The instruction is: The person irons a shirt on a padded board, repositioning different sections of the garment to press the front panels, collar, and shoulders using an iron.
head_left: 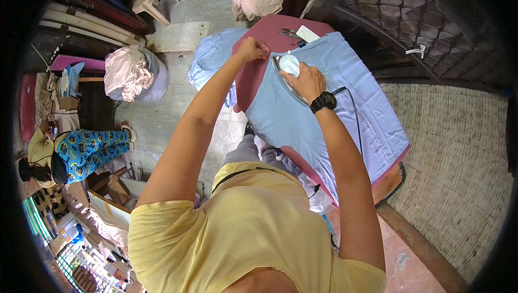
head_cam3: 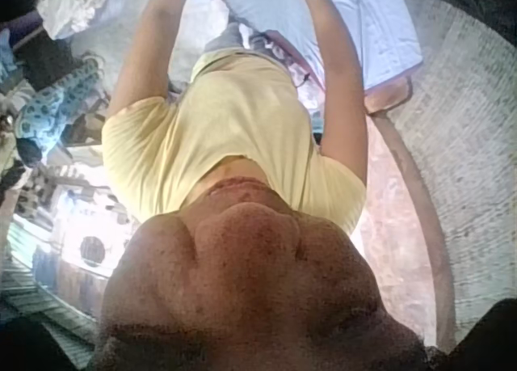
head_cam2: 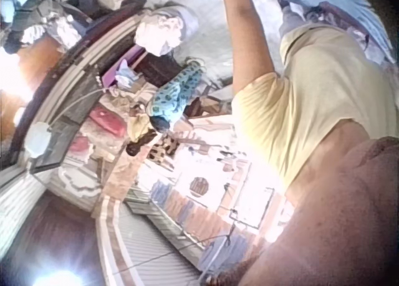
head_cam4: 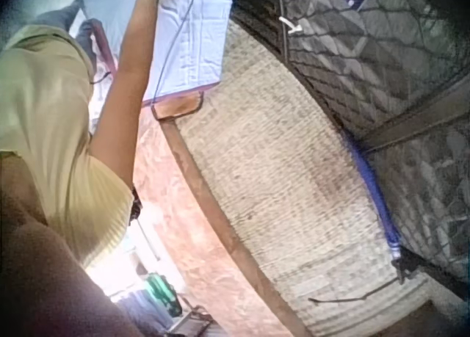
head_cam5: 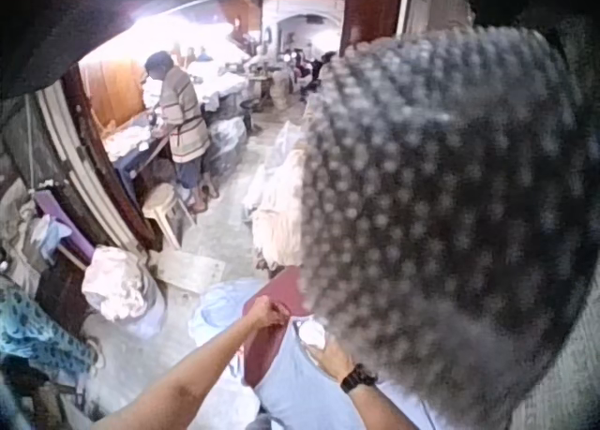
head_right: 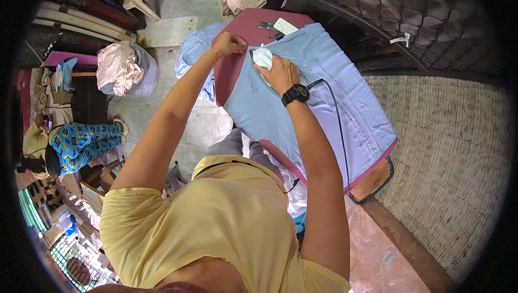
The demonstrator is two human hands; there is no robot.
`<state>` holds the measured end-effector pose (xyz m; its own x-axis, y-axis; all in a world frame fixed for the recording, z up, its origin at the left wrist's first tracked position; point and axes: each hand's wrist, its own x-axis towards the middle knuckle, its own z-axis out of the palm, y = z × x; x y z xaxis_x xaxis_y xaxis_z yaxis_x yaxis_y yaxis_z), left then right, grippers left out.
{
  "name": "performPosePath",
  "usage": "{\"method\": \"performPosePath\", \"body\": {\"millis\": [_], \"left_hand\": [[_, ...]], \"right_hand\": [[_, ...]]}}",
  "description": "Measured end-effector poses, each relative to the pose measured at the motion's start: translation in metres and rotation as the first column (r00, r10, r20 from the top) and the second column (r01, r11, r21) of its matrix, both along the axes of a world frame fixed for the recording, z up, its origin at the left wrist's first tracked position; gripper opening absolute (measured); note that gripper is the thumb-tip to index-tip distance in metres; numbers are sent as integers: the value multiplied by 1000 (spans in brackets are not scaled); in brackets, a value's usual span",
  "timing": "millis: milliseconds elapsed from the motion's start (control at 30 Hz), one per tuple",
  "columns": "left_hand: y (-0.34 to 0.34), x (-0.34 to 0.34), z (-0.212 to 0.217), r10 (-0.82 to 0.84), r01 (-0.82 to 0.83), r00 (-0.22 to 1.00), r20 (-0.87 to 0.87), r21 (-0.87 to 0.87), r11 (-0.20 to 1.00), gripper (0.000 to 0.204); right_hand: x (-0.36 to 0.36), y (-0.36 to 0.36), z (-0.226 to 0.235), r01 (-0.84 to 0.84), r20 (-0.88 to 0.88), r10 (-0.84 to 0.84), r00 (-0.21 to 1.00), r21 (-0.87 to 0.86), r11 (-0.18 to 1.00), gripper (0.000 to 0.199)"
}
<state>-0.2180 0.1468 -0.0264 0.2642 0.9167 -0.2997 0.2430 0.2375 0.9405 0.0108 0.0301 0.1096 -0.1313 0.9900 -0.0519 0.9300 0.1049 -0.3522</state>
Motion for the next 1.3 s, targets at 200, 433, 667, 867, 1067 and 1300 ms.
{"method": "performPosePath", "body": {"millis": [200, 433, 667, 867, 1067, 1300], "left_hand": [[-75, -19, 8, -59, 130, 889, -454, 127, 983, 24], [-188, 15, 6, 225, 61, 760, -609, 411, 910, 32], [-208, 13, 31, 210, -187, 757, -619, 102, 977, 46], [-204, 11, 22, 236, -195, 802, -549, 132, 972, 40], [-163, 18, -11, 360, -267, 773, -521, 247, 931, 36], [-161, 18, 14, 289, -210, 856, -429, 222, 952, 33]], "right_hand": [[-3, 9, -8, -97, -56, 100, 993, 41, 994, 57], [-14, 12, -12, -246, -16, 247, 969, 38, 968, 57], [-23, 2, -14, -239, -21, 239, 971, -5, 971, 58], [-33, 10, -14, -180, -76, 178, 981, -21, 983, 59], [-10, -20, -21, -156, -17, 157, 988, 23, 987, 60], [68, -93, -8, -181, -21, 180, 983, -47, 982, 53]]}}
